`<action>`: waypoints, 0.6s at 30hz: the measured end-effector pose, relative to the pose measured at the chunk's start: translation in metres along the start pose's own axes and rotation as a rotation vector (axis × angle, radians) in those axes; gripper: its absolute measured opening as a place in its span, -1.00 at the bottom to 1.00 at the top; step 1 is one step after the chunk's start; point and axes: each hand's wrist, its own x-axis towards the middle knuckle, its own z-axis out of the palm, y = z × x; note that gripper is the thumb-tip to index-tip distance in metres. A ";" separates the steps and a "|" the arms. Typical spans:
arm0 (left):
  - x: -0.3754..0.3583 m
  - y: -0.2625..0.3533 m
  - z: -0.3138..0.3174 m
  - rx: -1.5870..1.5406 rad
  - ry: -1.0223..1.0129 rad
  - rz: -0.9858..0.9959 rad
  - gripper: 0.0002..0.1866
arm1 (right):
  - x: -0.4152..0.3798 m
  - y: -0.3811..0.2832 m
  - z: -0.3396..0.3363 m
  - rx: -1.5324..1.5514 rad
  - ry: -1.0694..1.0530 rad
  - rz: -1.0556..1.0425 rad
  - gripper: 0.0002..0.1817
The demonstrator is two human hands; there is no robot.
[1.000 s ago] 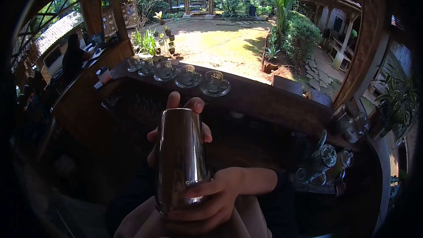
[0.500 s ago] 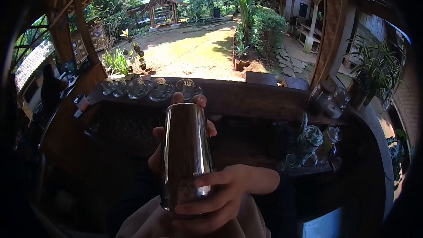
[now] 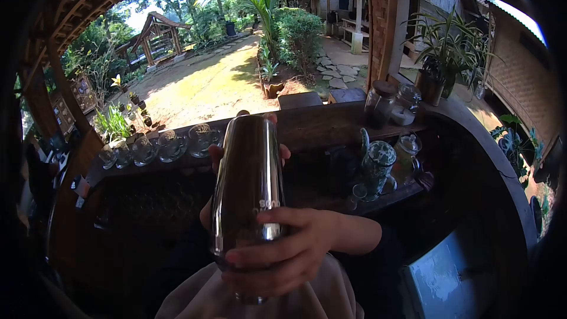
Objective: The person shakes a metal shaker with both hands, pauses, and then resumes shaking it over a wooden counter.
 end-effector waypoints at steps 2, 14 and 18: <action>0.019 -0.006 -0.033 0.081 -0.335 -0.011 -0.13 | -0.008 0.004 -0.010 -0.029 0.040 -0.038 -0.74; 0.037 -0.023 -0.001 -0.378 0.235 -0.362 -0.40 | 0.018 0.005 -0.057 -0.111 -0.167 0.376 -0.58; 0.046 -0.036 -0.014 0.095 -0.115 -0.157 -0.22 | -0.002 0.017 -0.051 -0.172 0.057 -0.344 -0.63</action>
